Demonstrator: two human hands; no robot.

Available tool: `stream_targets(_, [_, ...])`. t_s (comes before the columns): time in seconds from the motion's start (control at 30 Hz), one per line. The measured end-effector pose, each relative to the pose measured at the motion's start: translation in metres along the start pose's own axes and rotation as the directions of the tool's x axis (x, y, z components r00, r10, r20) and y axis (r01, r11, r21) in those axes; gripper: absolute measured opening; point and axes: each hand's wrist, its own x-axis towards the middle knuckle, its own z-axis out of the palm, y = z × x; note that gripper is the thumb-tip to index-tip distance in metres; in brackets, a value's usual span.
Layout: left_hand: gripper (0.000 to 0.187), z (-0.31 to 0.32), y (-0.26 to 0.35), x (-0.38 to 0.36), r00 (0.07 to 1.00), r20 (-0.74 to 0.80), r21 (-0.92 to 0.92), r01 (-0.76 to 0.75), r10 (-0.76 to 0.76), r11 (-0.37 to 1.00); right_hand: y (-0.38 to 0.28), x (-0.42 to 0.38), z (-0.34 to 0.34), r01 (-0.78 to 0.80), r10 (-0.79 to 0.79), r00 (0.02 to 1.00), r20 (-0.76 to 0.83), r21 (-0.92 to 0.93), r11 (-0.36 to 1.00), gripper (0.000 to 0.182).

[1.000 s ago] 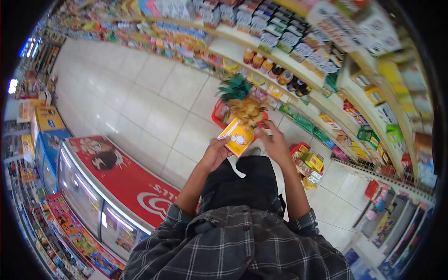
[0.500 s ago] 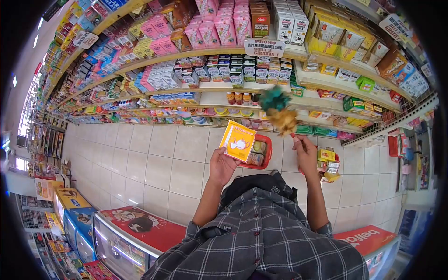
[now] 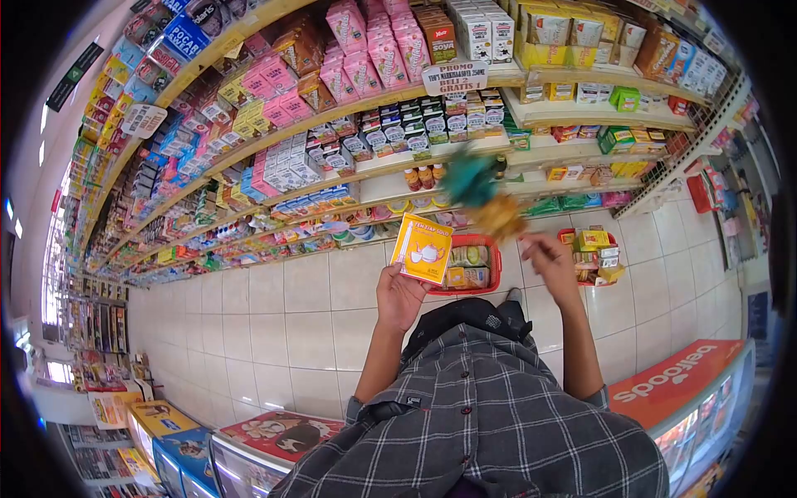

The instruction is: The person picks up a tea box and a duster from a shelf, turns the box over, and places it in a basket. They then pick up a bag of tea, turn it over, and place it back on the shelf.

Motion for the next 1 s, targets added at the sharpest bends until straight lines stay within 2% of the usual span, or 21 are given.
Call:
stream_targets(0.1, [0.048, -0.012, 0.002, -0.005, 0.999, 0.039, 0.034, 0.006, -0.008, 0.999, 0.000, -0.022, 0.027, 0.230, -0.167, 0.921, 0.351, -0.145, 0.962, 0.021])
stream_targets(0.13, [0.047, -0.013, 0.000, -0.007, 0.996, -0.089, 0.028, 0.002, 0.001, 1.000, -0.001, -0.022, 0.033, 0.304, -0.207, 0.914, 0.348, -0.252, 0.919, 0.017])
stream_targets(0.23, [0.045, 0.004, 0.008, -0.014, 1.000, 0.012, -0.002, 0.007, -0.007, 1.000, 0.026, 0.001, 0.031, 0.020, -0.013, 0.989, 0.144, -0.051, 0.998, 0.021])
stream_targets(0.27, [0.039, -0.002, 0.010, -0.016, 0.999, 0.050, -0.056, 0.017, -0.014, 0.998, 0.046, 0.013, 0.029, 0.092, -0.090, 0.996, 0.029, -0.063, 0.994, 0.024])
stream_targets(0.37, [0.038, -0.005, 0.013, -0.027, 1.000, 0.029, -0.085, 0.008, -0.006, 0.996, 0.011, 0.009, 0.051, -0.094, 0.094, 0.995, -0.023, 0.002, 0.996, 0.027])
stream_targets(0.4, [0.039, -0.009, 0.012, -0.030, 1.000, 0.026, -0.082, 0.011, -0.009, 0.997, -0.012, -0.002, 0.066, -0.150, 0.148, 0.988, 0.031, 0.049, 0.988, 0.029])
stream_targets(0.47, [0.042, -0.016, 0.007, -0.035, 1.000, 0.023, -0.080, 0.013, -0.011, 0.997, -0.010, -0.010, 0.093, -0.224, 0.191, 0.961, 0.202, 0.156, 0.962, 0.022])
stream_targets(0.5, [0.042, -0.018, 0.004, -0.037, 1.000, -0.001, -0.006, -0.003, 0.003, 1.000, -0.008, -0.013, 0.106, -0.265, 0.201, 0.935, 0.291, 0.200, 0.943, 0.019])
stream_targets(0.57, [0.042, -0.020, -0.001, -0.042, 0.997, -0.048, 0.139, -0.045, 0.052, 0.989, -0.002, -0.013, 0.125, -0.300, 0.226, 0.929, 0.292, 0.240, 0.923, 0.017])
stream_targets(0.63, [0.053, -0.021, -0.002, -0.048, 0.973, -0.175, 0.300, -0.094, 0.152, 0.949, -0.006, -0.011, 0.140, -0.298, 0.232, 0.933, 0.277, 0.227, 0.927, 0.017])
stream_targets(0.67, [0.060, -0.022, -0.002, -0.051, 0.951, -0.231, 0.380, -0.107, 0.206, 0.919, -0.011, -0.014, 0.145, -0.241, 0.170, 0.951, 0.258, 0.278, 0.930, 0.017])
stream_targets(0.7, [0.068, -0.023, 0.001, -0.054, 0.924, -0.282, 0.456, -0.108, 0.259, 0.883, -0.002, -0.010, 0.150, -0.171, 0.113, 0.956, 0.269, 0.206, 0.964, 0.018])
stream_targets(0.73, [0.081, -0.031, 0.004, -0.054, 0.938, -0.184, 0.603, -0.129, 0.294, 0.787, 0.011, -0.004, 0.153, -0.096, 0.056, 0.959, 0.279, 0.133, 0.986, 0.019])
stream_targets(0.77, [0.081, -0.036, 0.006, -0.054, 0.949, -0.106, 0.648, -0.160, 0.297, 0.744, 0.021, 0.001, 0.154, -0.017, -0.001, 0.958, 0.286, 0.060, 0.998, 0.019])
stream_targets(0.8, [0.080, -0.034, 0.009, -0.055, 0.957, -0.030, 0.687, -0.190, 0.289, 0.701, -0.024, -0.010, 0.150, -0.010, 0.050, 0.955, 0.294, -0.136, 0.991, 0.024])
stream_targets(0.83, [0.080, -0.028, 0.011, -0.058, 0.961, 0.042, 0.719, -0.219, 0.273, 0.659, -0.022, -0.010, 0.159, -0.002, 0.023, 0.947, 0.322, -0.067, 0.998, 0.025])
stream_targets(0.87, [0.080, -0.016, 0.008, -0.060, 0.972, 0.060, 0.601, -0.218, 0.229, 0.769, -0.015, -0.008, 0.167, 0.004, -0.004, 0.938, 0.347, 0.000, 1.000, 0.026])
stream_targets(0.93, [0.074, -0.029, 0.004, -0.060, 0.999, 0.000, 0.283, -0.034, 0.035, 0.958, -0.012, -0.012, 0.182, -0.001, -0.056, 0.901, 0.431, 0.132, 0.991, 0.029])
stream_targets(0.97, [0.071, -0.035, 0.003, -0.061, 0.998, -0.004, 0.103, 0.066, -0.066, 0.992, -0.010, -0.011, 0.187, 0.013, -0.098, 0.897, 0.432, 0.194, 0.981, 0.029])
stream_targets(1.0, [0.060, -0.034, 0.005, -0.058, 0.992, 0.108, -0.088, 0.077, -0.068, 0.993, -0.005, -0.010, 0.192, 0.022, -0.135, 0.893, 0.429, 0.257, 0.966, 0.030])
